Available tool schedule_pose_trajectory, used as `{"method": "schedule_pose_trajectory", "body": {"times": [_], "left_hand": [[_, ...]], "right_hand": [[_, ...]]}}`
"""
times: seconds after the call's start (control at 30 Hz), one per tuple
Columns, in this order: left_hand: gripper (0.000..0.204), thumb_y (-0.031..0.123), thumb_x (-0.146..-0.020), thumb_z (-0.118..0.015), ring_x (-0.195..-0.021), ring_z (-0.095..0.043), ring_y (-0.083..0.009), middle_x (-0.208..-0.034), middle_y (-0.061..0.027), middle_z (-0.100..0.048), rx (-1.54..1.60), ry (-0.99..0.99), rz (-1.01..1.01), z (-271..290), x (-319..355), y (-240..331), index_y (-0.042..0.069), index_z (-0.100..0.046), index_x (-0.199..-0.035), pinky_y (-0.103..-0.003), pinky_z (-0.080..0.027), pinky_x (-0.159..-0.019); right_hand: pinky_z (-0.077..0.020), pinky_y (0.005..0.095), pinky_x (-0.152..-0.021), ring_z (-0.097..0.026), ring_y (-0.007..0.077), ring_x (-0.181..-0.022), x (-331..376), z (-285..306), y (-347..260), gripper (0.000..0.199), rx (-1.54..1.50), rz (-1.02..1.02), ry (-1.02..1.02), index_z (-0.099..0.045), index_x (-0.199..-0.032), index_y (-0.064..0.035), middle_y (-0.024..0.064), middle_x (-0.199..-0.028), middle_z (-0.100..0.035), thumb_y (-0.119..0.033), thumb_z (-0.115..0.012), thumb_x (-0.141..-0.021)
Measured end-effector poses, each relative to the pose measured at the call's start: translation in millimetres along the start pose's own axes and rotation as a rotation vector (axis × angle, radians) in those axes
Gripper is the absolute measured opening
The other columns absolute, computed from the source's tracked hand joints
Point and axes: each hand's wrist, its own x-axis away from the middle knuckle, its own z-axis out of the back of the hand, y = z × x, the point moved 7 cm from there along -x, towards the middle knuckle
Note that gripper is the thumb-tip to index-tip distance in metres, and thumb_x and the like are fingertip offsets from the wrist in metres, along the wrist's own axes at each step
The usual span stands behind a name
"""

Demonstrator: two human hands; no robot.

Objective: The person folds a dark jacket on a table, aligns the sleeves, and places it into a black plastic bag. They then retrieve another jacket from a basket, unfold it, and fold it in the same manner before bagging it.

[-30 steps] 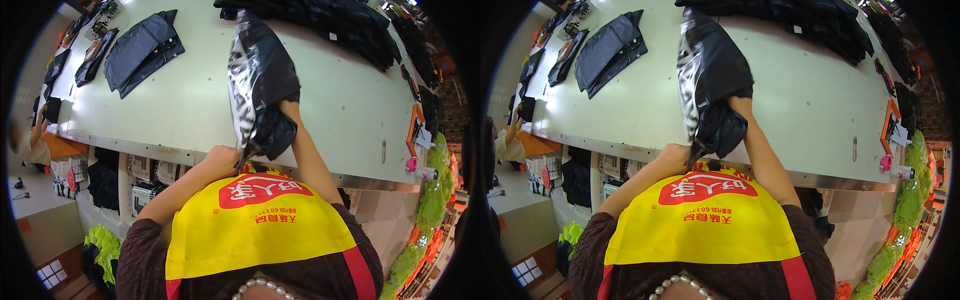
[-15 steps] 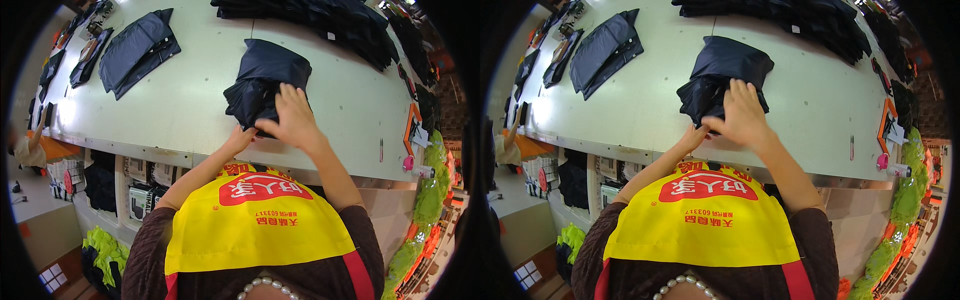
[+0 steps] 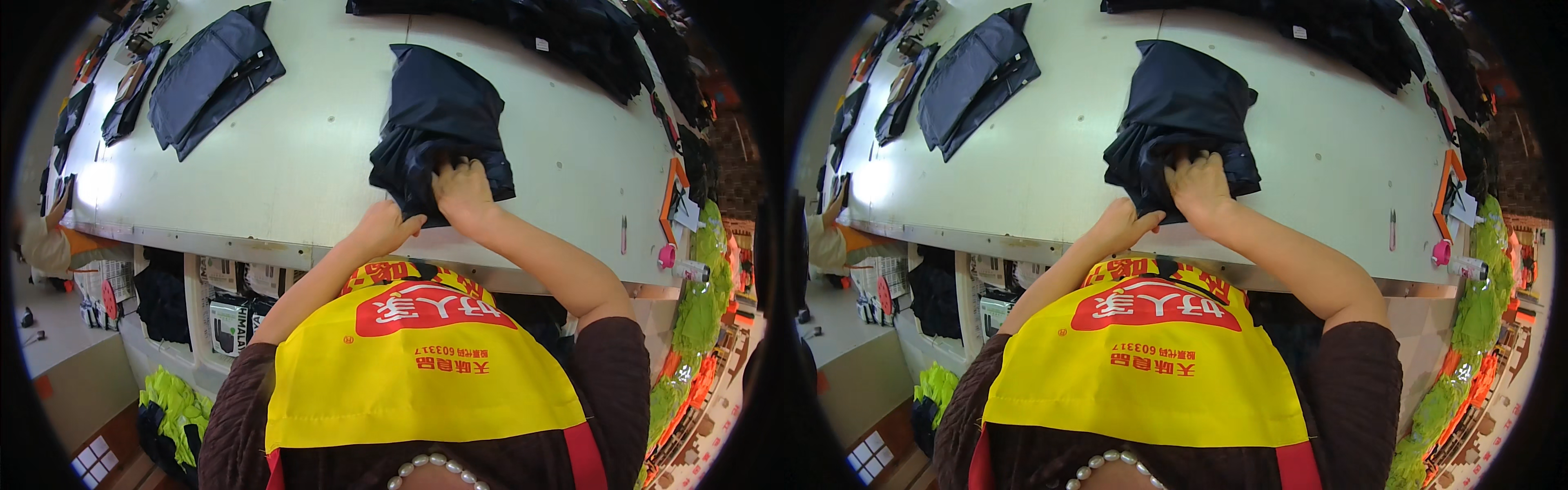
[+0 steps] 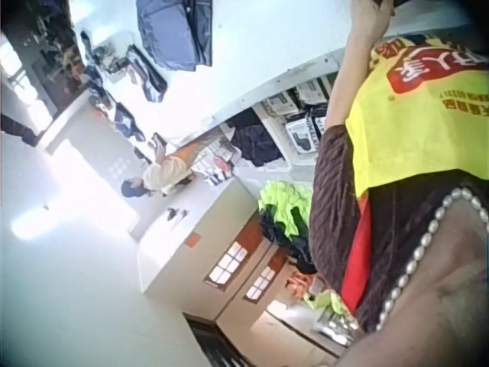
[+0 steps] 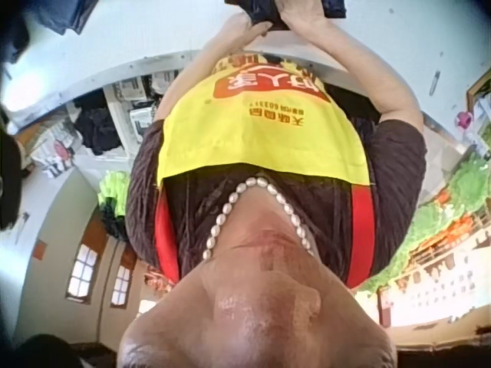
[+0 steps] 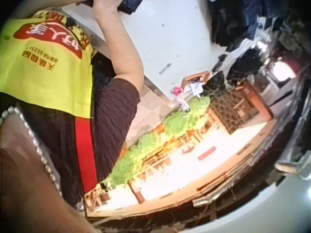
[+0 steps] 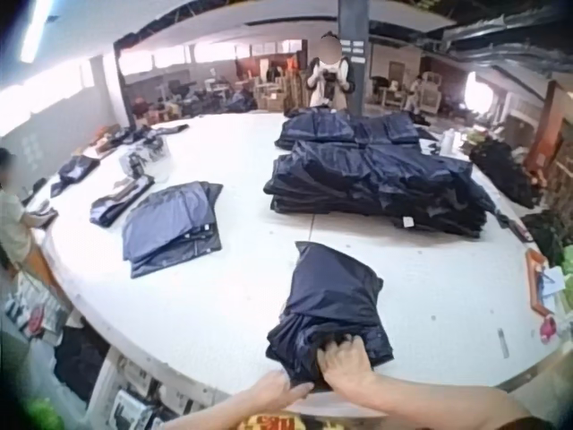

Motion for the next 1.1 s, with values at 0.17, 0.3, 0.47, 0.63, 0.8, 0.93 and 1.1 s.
{"method": "schedule_pose_trajectory", "body": {"times": [0.17, 0.3, 0.47, 0.63, 0.8, 0.93, 1.1], "left_hand": [[0.037, 0.037, -0.087, -0.054, -0.072, -0.063, -0.0334, -0.076, -0.0169, -0.066, -0.090, -0.061, 0.040, -42.2, -5.6, -33.2, 0.006, -0.070, -0.076, -0.038, -0.049, -0.071], [0.031, 0.037, -0.085, -0.056, -0.074, -0.063, -0.0332, -0.074, -0.0159, -0.065, -0.255, -0.224, 0.013, -22.2, 13.6, 7.0, 0.008, -0.067, -0.081, -0.038, -0.049, -0.070], [0.027, 0.026, -0.078, -0.065, -0.079, -0.062, -0.0313, -0.084, -0.0138, -0.063, -0.166, 0.544, -0.373, 75.1, -11.8, 97.5, 0.006, -0.064, -0.096, -0.037, -0.049, -0.073], [0.036, 0.027, -0.071, -0.070, -0.092, -0.060, -0.0307, -0.098, -0.0142, -0.061, -0.294, 0.373, -0.147, 75.7, -73.8, 79.3, 0.004, -0.063, -0.098, -0.038, -0.048, -0.079], [0.032, 0.021, -0.066, -0.068, -0.083, -0.059, -0.0313, -0.087, -0.0135, -0.057, -0.657, 0.393, -0.163, 54.6, -82.7, 82.2, 0.005, -0.053, -0.090, -0.040, -0.052, -0.070], [0.019, 0.013, -0.072, -0.062, -0.079, -0.060, -0.0297, -0.083, -0.0119, -0.058, -0.728, 0.483, -0.174, 44.2, -88.9, 82.0, 0.005, -0.051, -0.085, -0.038, -0.052, -0.065], [0.009, 0.009, -0.079, -0.055, -0.071, -0.060, -0.0305, -0.076, -0.0144, -0.059, -0.473, 0.583, -0.389, 48.5, -88.1, 89.2, 0.004, -0.049, -0.083, -0.040, -0.049, -0.061]], "right_hand": [[-0.0330, 0.0482, -0.092, -0.051, 0.0317, -0.101, -1.8, -35.0, -26.7, 0.030, 0.154, 0.025, 0.118, -0.062, -0.110, -0.0176, 0.0137, -0.104, -0.056, -0.024, -0.054, -0.081], [-0.0270, 0.0490, -0.102, -0.045, 0.0352, -0.115, 9.6, -10.9, -9.9, 0.050, -0.042, 0.175, 0.018, -0.056, -0.118, -0.0149, 0.0162, -0.121, -0.051, -0.021, -0.065, -0.070], [-0.0475, 0.0421, -0.081, -0.057, 0.0400, -0.095, -14.5, -21.5, 26.0, 0.030, -1.112, 0.031, 0.051, -0.059, -0.098, 0.0055, 0.0266, -0.095, -0.060, -0.011, -0.055, -0.073], [-0.0496, 0.0382, -0.075, -0.061, 0.0306, -0.091, -14.8, -7.5, 6.0, 0.019, -0.484, -0.260, 0.143, -0.062, -0.096, -0.0037, 0.0169, -0.096, -0.062, -0.008, -0.056, -0.078], [-0.0400, 0.0330, -0.091, -0.052, 0.0206, -0.110, -31.0, -21.9, -21.2, 0.028, -0.256, -0.093, 0.111, -0.057, -0.111, -0.0142, 0.0067, -0.114, -0.058, -0.014, -0.048, -0.084], [-0.0322, 0.0390, -0.100, -0.045, 0.0271, -0.117, -11.8, -8.5, -15.0, 0.035, -0.132, 0.059, 0.241, -0.052, -0.120, -0.0125, 0.0101, -0.125, -0.051, -0.016, -0.048, -0.085], [-0.0425, 0.0393, -0.088, -0.049, 0.0319, -0.105, -6.4, -7.1, 35.9, 0.039, -0.819, -0.264, 0.506, -0.054, -0.116, -0.0037, 0.0175, -0.119, -0.052, -0.017, -0.056, -0.080]]}}
